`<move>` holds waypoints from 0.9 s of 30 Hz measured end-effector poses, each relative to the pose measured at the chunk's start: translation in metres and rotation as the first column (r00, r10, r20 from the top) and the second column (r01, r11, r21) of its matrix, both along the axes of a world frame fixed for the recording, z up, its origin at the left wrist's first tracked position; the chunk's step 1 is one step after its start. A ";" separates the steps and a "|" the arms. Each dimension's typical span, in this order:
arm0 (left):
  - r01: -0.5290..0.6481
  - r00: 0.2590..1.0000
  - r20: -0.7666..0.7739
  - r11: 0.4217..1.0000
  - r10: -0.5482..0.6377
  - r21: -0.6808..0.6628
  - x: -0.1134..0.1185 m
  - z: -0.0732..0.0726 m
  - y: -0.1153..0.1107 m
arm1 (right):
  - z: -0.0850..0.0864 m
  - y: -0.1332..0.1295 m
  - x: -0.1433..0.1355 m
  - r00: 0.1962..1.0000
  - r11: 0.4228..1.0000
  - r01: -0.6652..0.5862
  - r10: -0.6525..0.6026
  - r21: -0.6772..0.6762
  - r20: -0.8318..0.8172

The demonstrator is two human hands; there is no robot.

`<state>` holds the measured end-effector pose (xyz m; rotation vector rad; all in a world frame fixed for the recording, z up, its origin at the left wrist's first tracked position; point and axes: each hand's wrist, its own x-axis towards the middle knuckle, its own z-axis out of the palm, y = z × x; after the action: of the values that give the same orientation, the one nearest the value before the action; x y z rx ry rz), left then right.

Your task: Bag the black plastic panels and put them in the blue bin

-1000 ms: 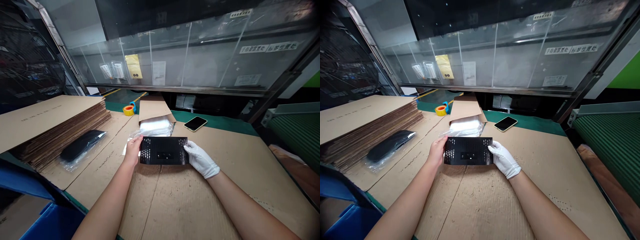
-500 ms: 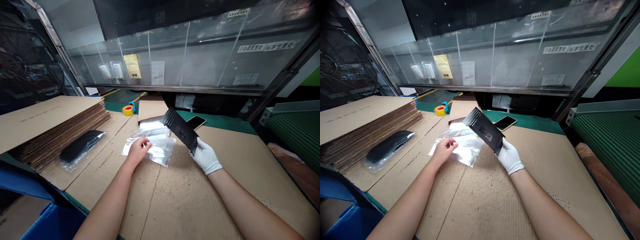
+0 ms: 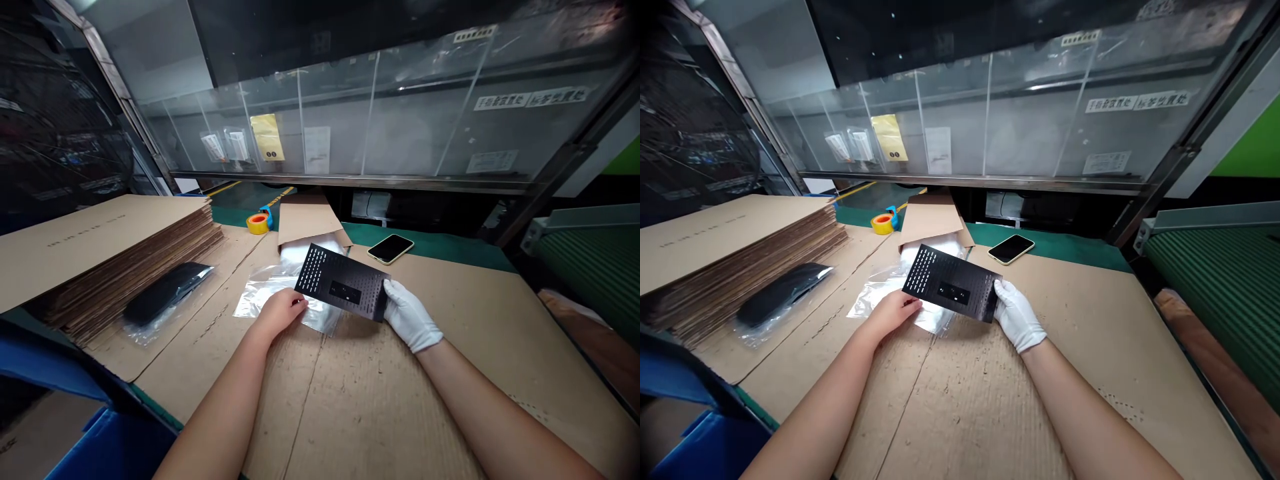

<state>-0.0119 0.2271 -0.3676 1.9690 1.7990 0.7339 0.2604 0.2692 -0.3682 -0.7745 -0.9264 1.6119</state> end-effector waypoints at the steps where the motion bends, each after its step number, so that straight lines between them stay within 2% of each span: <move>1: -0.010 1.000 0.013 1.000 0.010 0.005 -0.001 0.000 0.000 | 0.000 0.000 0.000 1.000 1.000 0.008 -0.008 0.000 0.000; 6: -0.138 0.989 0.044 0.990 0.139 -0.026 -0.001 -0.001 0.000 | -0.004 0.002 0.000 0.999 1.000 0.028 -0.028 0.001 -0.017; 8: -0.187 0.966 0.187 0.982 0.181 0.014 0.001 0.000 0.001 | -0.006 0.003 0.000 1.000 1.000 0.019 -0.019 -0.016 -0.020; 10: -0.233 0.870 0.456 0.971 0.186 0.049 0.004 0.003 0.001 | -0.007 0.003 0.000 1.000 1.000 0.000 -0.001 -0.030 -0.018; 12: -0.241 0.691 0.708 0.970 0.144 0.037 0.008 0.007 0.001 | -0.007 0.002 0.000 1.000 0.999 -0.023 0.023 -0.035 0.005; 14: -0.223 0.549 0.830 0.974 0.097 0.034 0.011 0.011 -0.001 | -0.007 0.002 -0.001 0.999 0.999 -0.037 0.038 -0.033 0.038; 15: -0.220 0.530 0.844 0.975 0.082 0.043 0.013 0.013 -0.002 | -0.007 0.001 -0.002 0.998 0.999 -0.041 0.043 -0.034 0.052; 19: -0.283 0.649 0.750 0.955 0.125 0.087 0.016 0.017 -0.007 | -0.007 0.000 -0.004 0.996 0.998 -0.051 0.053 -0.038 0.074; 21: -0.320 0.651 0.744 0.944 0.152 0.086 0.016 0.018 -0.008 | -0.006 0.000 -0.004 0.995 0.998 -0.053 0.056 -0.042 0.080; 23: -0.357 0.591 0.787 0.932 0.176 0.060 0.016 0.018 -0.007 | -0.005 -0.001 -0.004 0.995 0.997 -0.055 0.059 -0.047 0.080; 27: -0.380 0.422 0.876 0.923 0.234 -0.064 0.014 0.016 -0.001 | -0.001 -0.003 -0.004 0.996 0.996 -0.075 0.077 -0.048 0.052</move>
<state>0.0022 0.2260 -0.3519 0.8990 1.4071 1.6656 0.2560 0.2661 -0.3693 -0.8269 -0.9706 1.6904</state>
